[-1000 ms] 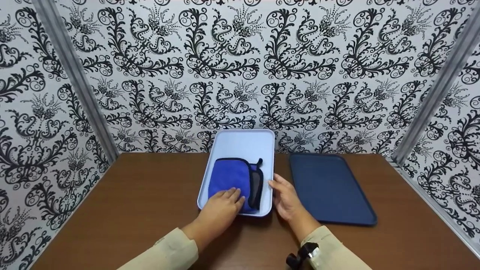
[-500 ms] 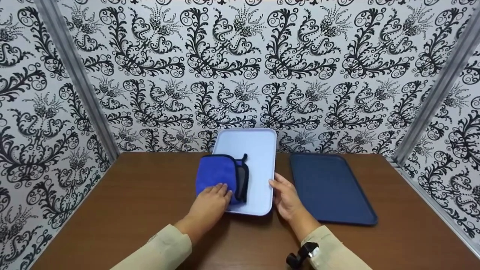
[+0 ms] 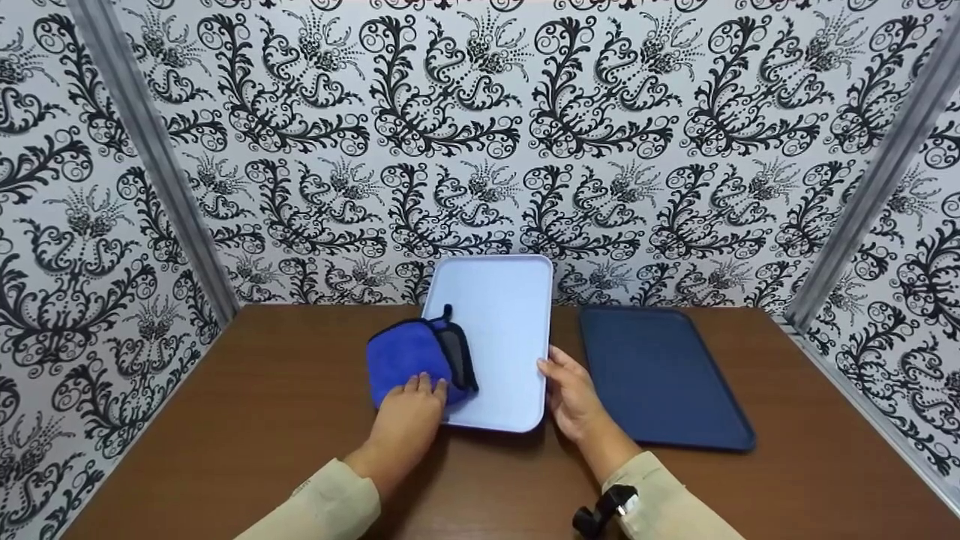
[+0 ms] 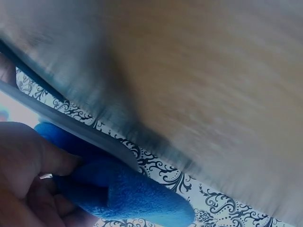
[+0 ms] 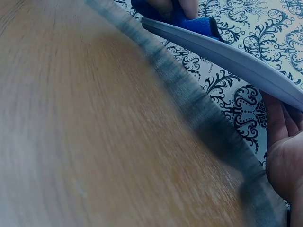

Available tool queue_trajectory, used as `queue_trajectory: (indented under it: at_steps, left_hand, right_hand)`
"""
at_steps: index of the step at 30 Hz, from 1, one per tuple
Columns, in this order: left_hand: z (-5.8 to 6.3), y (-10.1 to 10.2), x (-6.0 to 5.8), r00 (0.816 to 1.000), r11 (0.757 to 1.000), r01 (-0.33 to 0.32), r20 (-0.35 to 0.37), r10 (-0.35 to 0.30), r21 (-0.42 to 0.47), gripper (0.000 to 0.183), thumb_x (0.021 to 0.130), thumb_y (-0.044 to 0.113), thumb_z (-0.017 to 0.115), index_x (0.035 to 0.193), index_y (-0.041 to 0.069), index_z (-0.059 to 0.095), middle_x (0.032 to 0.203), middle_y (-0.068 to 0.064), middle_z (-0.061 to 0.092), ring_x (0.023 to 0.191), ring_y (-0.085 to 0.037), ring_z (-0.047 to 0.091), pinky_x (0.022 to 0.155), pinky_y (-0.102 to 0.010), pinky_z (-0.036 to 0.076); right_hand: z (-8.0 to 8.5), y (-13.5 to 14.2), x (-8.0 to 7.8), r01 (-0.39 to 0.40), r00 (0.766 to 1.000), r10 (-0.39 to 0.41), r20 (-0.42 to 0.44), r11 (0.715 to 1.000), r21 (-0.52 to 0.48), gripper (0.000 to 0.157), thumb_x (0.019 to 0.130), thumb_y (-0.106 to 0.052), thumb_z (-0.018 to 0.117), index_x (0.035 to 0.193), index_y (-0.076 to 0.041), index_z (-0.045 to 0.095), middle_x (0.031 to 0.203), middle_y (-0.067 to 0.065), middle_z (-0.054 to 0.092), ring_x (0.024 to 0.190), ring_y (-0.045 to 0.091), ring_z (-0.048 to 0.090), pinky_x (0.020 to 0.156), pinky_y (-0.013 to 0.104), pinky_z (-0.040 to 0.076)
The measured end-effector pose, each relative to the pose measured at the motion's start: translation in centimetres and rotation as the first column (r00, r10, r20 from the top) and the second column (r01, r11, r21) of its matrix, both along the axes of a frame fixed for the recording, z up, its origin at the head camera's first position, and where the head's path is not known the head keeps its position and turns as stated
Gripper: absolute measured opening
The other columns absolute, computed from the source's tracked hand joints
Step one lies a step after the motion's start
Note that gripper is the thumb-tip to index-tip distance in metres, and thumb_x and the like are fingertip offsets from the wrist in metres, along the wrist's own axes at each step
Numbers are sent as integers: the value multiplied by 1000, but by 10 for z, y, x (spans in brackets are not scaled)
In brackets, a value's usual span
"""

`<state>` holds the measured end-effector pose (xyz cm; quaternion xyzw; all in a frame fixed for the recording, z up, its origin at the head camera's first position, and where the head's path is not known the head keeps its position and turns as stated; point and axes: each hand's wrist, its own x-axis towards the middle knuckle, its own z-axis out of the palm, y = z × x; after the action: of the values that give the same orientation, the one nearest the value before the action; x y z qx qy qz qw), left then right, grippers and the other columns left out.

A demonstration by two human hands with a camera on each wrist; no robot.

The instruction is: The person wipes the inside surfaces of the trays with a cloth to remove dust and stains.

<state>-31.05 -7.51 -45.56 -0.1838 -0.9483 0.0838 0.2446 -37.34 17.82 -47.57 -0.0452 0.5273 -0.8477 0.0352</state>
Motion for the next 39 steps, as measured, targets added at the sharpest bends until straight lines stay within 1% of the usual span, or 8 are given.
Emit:
queue_trajectory:
  at_steps: [2, 5, 13, 17, 23, 28, 34, 39]
  left_hand:
    - [0, 2, 2, 1000, 1000, -13, -24, 14, 18, 28, 94, 3, 66, 119, 10, 77, 117, -16, 76, 107, -30, 74, 85, -43, 63]
    - [1, 4, 4, 999, 999, -24, -31, 25, 40, 30, 92, 2, 67, 119, 11, 77, 115, -15, 77, 105, -29, 75, 83, -44, 63]
    - [1, 14, 11, 998, 998, -13, 55, 9, 58, 32, 92, 5, 68, 123, 11, 75, 118, -15, 76, 106, -29, 75, 85, -44, 63]
    - [3, 19, 15, 998, 999, 8, 62, -11, 52, 35, 90, 6, 71, 124, 12, 75, 119, -14, 76, 108, -28, 75, 85, -43, 63]
    - [2, 23, 20, 998, 998, 57, 23, -58, 20, 33, 90, 4, 70, 121, 14, 76, 118, -13, 76, 107, -27, 75, 84, -42, 63]
    - [2, 20, 23, 996, 996, 89, 6, -89, -12, 32, 92, 3, 68, 120, 16, 77, 120, -12, 76, 108, -27, 74, 85, -42, 63]
    - [0, 10, 24, 991, 993, 114, -59, -117, -43, 31, 91, 3, 67, 116, 17, 78, 116, -9, 77, 106, -26, 74, 86, -40, 62]
    - [-2, 2, 23, 993, 992, 116, -31, -118, -51, 32, 92, 2, 66, 118, 15, 77, 119, -11, 76, 109, -28, 73, 89, -42, 62]
  right_hand:
    - [0, 0, 0, 0, 1000, 0, -3, 1000, -1, 50, 103, -2, 50, 149, 10, 38, 95, -5, 74, 86, 9, 69, 80, 27, 56]
    - [1, 0, 0, -1, 1000, 1, -9, 1000, 4, 50, 103, -3, 51, 149, 11, 38, 95, -5, 74, 87, 9, 68, 80, 27, 56]
    - [1, 1, 0, 10, 1000, -10, -3, 1000, 3, 46, 102, -4, 53, 146, 8, 43, 94, -5, 74, 86, 10, 68, 80, 28, 56]
    - [2, 1, 1, 20, 1000, -20, -5, 1000, -8, 50, 102, -3, 52, 149, 10, 40, 95, -5, 74, 87, 9, 68, 81, 27, 56]
    - [3, 3, 2, 44, 999, -44, -4, 999, -9, 52, 102, -3, 52, 151, 12, 37, 97, -5, 73, 90, 9, 67, 82, 26, 55]
    - [3, 4, 1, 45, 999, -45, -12, 999, -15, 51, 102, -3, 52, 149, 11, 39, 100, -5, 73, 91, 10, 67, 83, 26, 55]
    - [1, 5, 0, 5, 999, -7, -37, 999, -48, 37, 103, -2, 51, 140, 6, 50, 96, -3, 75, 87, 10, 69, 80, 26, 57]
    - [0, 5, -1, 8, 999, -9, -37, 999, -47, 37, 102, -3, 52, 138, 5, 51, 94, -4, 75, 85, 10, 70, 78, 27, 57]
